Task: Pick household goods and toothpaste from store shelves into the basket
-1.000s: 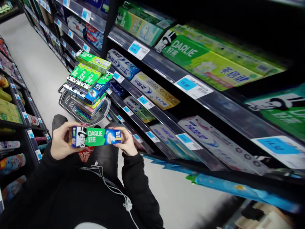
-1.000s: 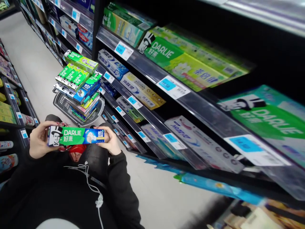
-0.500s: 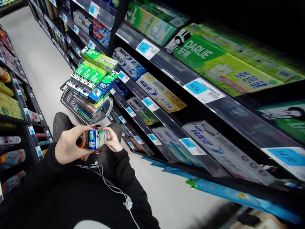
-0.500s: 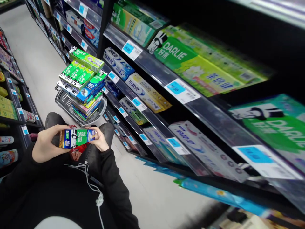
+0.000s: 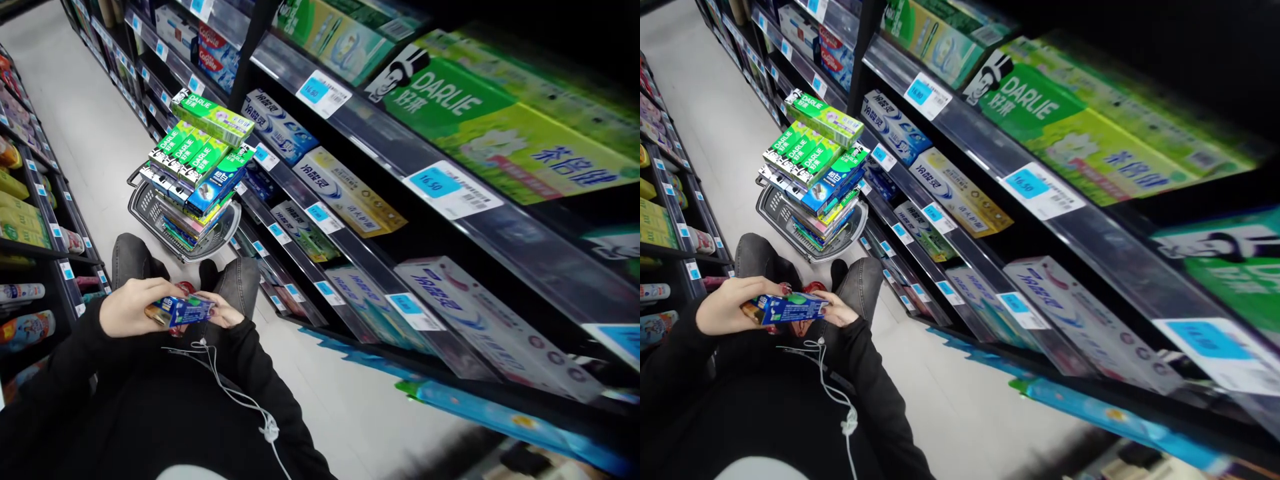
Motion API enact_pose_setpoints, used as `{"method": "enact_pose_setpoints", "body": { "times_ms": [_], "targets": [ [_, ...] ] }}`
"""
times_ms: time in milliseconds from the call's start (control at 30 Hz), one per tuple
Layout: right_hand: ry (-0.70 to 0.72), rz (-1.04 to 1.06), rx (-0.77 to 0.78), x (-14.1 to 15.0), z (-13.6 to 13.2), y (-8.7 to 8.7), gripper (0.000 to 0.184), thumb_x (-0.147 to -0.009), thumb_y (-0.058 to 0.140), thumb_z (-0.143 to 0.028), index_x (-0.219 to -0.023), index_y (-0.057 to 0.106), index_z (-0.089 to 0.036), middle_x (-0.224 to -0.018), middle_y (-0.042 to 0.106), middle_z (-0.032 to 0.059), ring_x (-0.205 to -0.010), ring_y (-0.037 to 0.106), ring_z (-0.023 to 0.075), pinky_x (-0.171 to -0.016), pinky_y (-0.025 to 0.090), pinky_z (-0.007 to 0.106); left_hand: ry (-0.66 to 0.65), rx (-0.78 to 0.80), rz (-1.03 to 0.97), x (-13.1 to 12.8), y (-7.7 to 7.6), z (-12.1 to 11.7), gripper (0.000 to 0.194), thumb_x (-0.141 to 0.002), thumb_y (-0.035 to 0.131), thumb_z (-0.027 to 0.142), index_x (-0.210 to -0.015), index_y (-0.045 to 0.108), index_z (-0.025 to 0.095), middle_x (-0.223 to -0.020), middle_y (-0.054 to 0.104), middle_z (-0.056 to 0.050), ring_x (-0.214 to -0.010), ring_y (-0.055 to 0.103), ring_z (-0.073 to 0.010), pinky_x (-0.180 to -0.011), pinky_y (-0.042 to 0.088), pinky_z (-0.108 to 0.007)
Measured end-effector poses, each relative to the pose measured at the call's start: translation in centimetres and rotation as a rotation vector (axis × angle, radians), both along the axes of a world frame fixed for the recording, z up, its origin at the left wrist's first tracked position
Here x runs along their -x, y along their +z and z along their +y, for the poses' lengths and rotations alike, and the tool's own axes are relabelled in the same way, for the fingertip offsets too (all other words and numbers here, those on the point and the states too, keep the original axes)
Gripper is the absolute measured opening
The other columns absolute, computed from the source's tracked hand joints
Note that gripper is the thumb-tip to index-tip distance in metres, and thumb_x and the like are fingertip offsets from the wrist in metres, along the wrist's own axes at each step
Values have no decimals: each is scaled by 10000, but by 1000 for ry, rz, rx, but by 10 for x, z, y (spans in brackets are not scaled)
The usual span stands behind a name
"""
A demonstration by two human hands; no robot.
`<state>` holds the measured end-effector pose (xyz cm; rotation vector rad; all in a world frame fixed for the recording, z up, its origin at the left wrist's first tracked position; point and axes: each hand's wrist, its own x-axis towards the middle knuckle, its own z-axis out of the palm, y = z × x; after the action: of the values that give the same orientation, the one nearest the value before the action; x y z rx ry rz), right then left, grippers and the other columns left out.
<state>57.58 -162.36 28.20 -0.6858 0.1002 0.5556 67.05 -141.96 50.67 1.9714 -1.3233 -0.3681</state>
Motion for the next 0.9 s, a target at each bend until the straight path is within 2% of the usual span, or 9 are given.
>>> {"method": "enact_pose_setpoints", "body": {
  "times_ms": [67,100,133,200,267,333,433,533,900],
  "targets": [
    [5,-36,205,-5,-2,-7,650,-627,765,-413,-1192,553,-170,-1126,637,102,-886,645,180,-786,538,356,29,-24,-12,-10,-12,6,324,-773,668,230,-1088,595,195,-1007,680,-82,-915,666,-179,-815,533,-262],
    [-37,-56,378,-7,-5,-11,613,-682,717,-433,-1207,542,-168,-1106,640,107,-880,643,184,-790,537,370,57,-18,-29,-16,-21,7,306,-772,661,221,-1071,603,193,-1007,670,-83,-920,659,-180,-825,530,-273],
    [-111,-78,600,-9,-10,-17,555,-730,668,-439,-1195,548,-161,-1068,647,108,-861,639,185,-794,534,381,90,-6,-47,-24,-33,7,294,-767,661,218,-1055,613,192,-1010,658,-84,-927,651,-182,-838,527,-288],
    [-292,-155,1146,-12,-22,-31,419,-803,583,-412,-1117,591,-134,-996,654,119,-839,618,196,-819,515,400,147,17,-68,-43,-60,4,298,-749,677,225,-1040,629,191,-1044,629,-90,-963,632,-192,-877,513,-319],
    [-397,-281,1636,-10,-36,-46,326,-853,511,-340,-1041,628,-100,-968,653,148,-862,584,225,-846,487,414,174,4,-65,-65,-92,-3,304,-735,686,215,-1034,640,186,-1104,597,-101,-1027,606,-206,-931,487,-349],
    [-404,-387,1886,-7,-47,-58,294,-878,448,-261,-989,651,-80,-936,654,162,-872,550,243,-856,462,413,186,-113,-58,-87,-124,-14,323,-724,676,167,-1046,643,178,-1158,570,-108,-1102,567,-219,-986,451,-357],
    [-411,-419,1952,-4,-52,-67,279,-878,421,-199,-926,672,-89,-880,655,141,-837,517,237,-842,440,383,165,-351,-58,-112,-165,-32,383,-731,610,76,-1098,634,182,-1245,535,-99,-1179,518,-215,-1026,418,-327],
    [-430,-426,1992,-5,-50,-69,261,-871,432,-180,-901,680,-105,-862,652,116,-823,501,226,-828,427,353,151,-459,-60,-128,-193,-44,409,-760,552,65,-1139,623,201,-1286,523,-87,-1128,557,-217,-958,470,-326],
    [-437,-401,2009,-6,-49,-67,254,-864,444,-160,-936,686,-134,-865,650,102,-844,502,229,-811,424,353,163,-766,-49,-163,-265,-73,431,-812,527,91,-1224,568,212,-1314,491,-103,-1109,578,-227,-954,474,-343]
  ]
}}
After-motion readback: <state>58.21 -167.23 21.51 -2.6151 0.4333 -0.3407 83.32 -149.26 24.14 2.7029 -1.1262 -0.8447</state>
